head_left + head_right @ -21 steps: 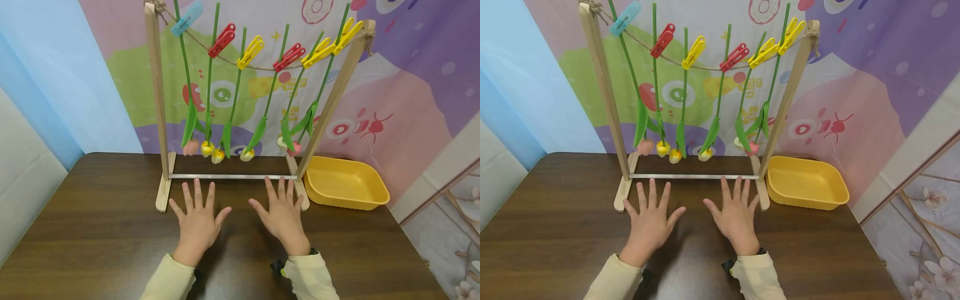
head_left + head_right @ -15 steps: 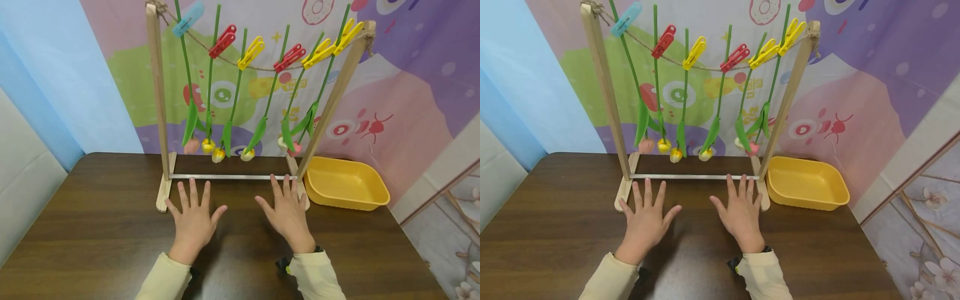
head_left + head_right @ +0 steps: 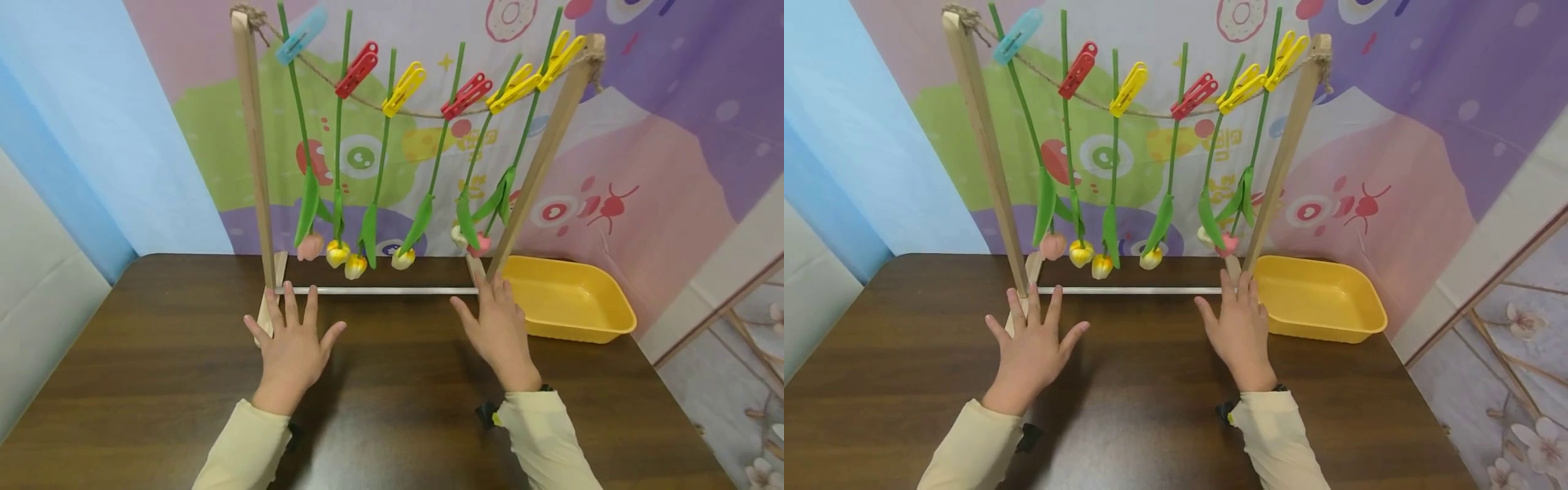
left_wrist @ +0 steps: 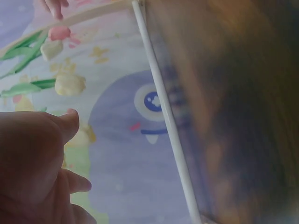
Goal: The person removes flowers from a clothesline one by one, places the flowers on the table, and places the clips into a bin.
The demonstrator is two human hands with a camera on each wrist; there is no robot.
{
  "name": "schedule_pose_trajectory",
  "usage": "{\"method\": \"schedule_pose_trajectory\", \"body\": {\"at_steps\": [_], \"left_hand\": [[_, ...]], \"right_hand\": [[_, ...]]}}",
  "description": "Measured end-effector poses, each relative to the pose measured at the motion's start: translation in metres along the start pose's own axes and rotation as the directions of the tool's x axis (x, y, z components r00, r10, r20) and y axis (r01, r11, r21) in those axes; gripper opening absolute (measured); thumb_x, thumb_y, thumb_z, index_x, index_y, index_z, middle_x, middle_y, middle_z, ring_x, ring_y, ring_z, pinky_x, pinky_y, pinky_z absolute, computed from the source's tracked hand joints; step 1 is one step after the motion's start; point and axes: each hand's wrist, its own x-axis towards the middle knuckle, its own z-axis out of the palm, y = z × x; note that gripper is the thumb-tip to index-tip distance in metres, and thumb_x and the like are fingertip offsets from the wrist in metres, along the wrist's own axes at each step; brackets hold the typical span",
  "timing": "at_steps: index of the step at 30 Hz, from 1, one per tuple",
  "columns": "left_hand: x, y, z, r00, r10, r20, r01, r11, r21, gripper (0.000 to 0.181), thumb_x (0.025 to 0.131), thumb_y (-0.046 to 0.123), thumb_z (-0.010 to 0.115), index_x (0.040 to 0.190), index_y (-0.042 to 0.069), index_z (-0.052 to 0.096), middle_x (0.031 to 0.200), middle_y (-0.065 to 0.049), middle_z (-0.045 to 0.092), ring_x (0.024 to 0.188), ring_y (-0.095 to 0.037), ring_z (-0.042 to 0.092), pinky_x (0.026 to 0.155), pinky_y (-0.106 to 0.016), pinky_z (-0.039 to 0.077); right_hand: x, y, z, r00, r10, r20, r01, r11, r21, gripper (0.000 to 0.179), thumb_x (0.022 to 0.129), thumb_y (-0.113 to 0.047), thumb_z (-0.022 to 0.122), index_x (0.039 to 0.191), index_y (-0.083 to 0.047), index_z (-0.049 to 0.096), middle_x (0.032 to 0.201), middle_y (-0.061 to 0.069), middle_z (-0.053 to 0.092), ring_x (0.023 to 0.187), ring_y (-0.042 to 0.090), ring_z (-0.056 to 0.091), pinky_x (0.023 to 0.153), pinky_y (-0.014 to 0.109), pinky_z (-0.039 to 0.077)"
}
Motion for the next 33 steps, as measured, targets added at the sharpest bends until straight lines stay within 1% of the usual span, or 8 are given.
{"method": "schedule_pose_trajectory", "body": {"at_steps": [5,10,15,23,26,29,30,33], "left_hand": [[0.005,-0.012,-0.007,1.0,-0.006,-0.02,0.006,1.0,-0.004,0.077,0.093,0.057,0.038,0.15,0.009,0.018,0.153,-0.029,0.002,0.139,-0.051,-0.008,0.098,-0.078,-0.001],[0.013,-0.027,-0.015,1.0,-0.025,-0.011,0.025,0.999,-0.032,0.078,0.095,0.057,0.035,0.15,0.008,0.01,0.153,-0.03,-0.005,0.137,-0.052,-0.013,0.097,-0.078,-0.004],[0.024,-0.043,-0.016,0.998,-0.058,-0.023,0.057,0.997,-0.053,0.083,0.095,0.056,0.035,0.149,0.001,0.004,0.151,-0.032,-0.005,0.137,-0.053,-0.013,0.097,-0.077,-0.004],[0.046,-0.063,-0.023,0.994,-0.098,-0.039,0.091,0.985,-0.149,0.087,0.096,0.056,0.033,0.147,-0.006,0.0,0.15,-0.034,-0.004,0.136,-0.054,-0.01,0.097,-0.078,0.002],[0.054,-0.066,-0.026,0.995,-0.094,-0.044,0.082,0.97,-0.227,0.087,0.095,0.057,0.032,0.147,-0.007,0.001,0.15,-0.035,-0.001,0.137,-0.055,-0.007,0.098,-0.077,0.006],[0.062,-0.066,-0.027,0.995,-0.076,-0.06,0.052,0.944,-0.326,0.084,0.096,0.051,0.037,0.146,-0.009,0.004,0.15,-0.036,0.004,0.137,-0.055,-0.002,0.1,-0.074,0.011],[0.065,-0.066,-0.027,0.995,-0.061,-0.077,0.029,0.932,-0.362,0.081,0.097,0.047,0.039,0.145,-0.01,0.006,0.148,-0.037,0.01,0.138,-0.053,0.004,0.103,-0.071,0.011],[0.072,-0.065,-0.025,0.991,-0.03,-0.128,-0.029,0.899,-0.437,0.072,0.097,0.038,0.044,0.142,-0.01,0.017,0.135,-0.037,0.031,0.128,-0.049,0.031,0.103,-0.063,0.026]], "right_hand": [[0.007,0.013,-0.01,0.997,0.006,-0.071,-0.004,1.0,0.021,0.069,0.093,-0.049,0.048,0.142,-0.002,0.035,0.135,0.028,0.041,0.123,0.042,0.04,0.081,0.062,0.043],[0.013,0.021,-0.018,0.995,0.024,-0.094,-0.022,1.0,0.023,0.065,0.094,-0.044,0.05,0.14,0.001,0.037,0.135,0.031,0.04,0.12,0.045,0.043,0.083,0.063,0.043],[0.021,0.028,-0.021,0.995,0.05,-0.088,-0.047,0.998,0.037,0.064,0.094,-0.04,0.051,0.14,0.002,0.036,0.14,0.035,0.035,0.124,0.05,0.039,0.091,0.065,0.038],[0.038,0.039,-0.024,0.991,0.08,-0.107,-0.071,0.994,0.086,0.065,0.094,-0.037,0.051,0.139,0.007,0.033,0.135,0.031,0.043,0.115,0.05,0.047,0.092,0.06,0.04],[0.045,0.041,-0.026,0.99,0.102,-0.097,-0.09,0.988,0.126,0.067,0.094,-0.037,0.051,0.14,0.007,0.031,0.136,0.029,0.044,0.118,0.048,0.046,0.095,0.059,0.039],[0.052,0.043,-0.027,0.99,0.123,-0.069,-0.109,0.979,0.173,0.07,0.094,-0.039,0.05,0.143,0.005,0.026,0.141,0.028,0.039,0.124,0.046,0.042,0.101,0.057,0.035],[0.054,0.043,-0.028,0.99,0.131,-0.058,-0.119,0.976,0.185,0.071,0.095,-0.04,0.049,0.144,0.005,0.024,0.142,0.028,0.038,0.126,0.045,0.04,0.102,0.057,0.034],[0.059,0.044,-0.029,0.988,0.154,-0.035,-0.143,0.966,0.217,0.073,0.095,-0.041,0.047,0.146,0.003,0.02,0.145,0.028,0.034,0.129,0.045,0.037,0.105,0.056,0.031]]}}
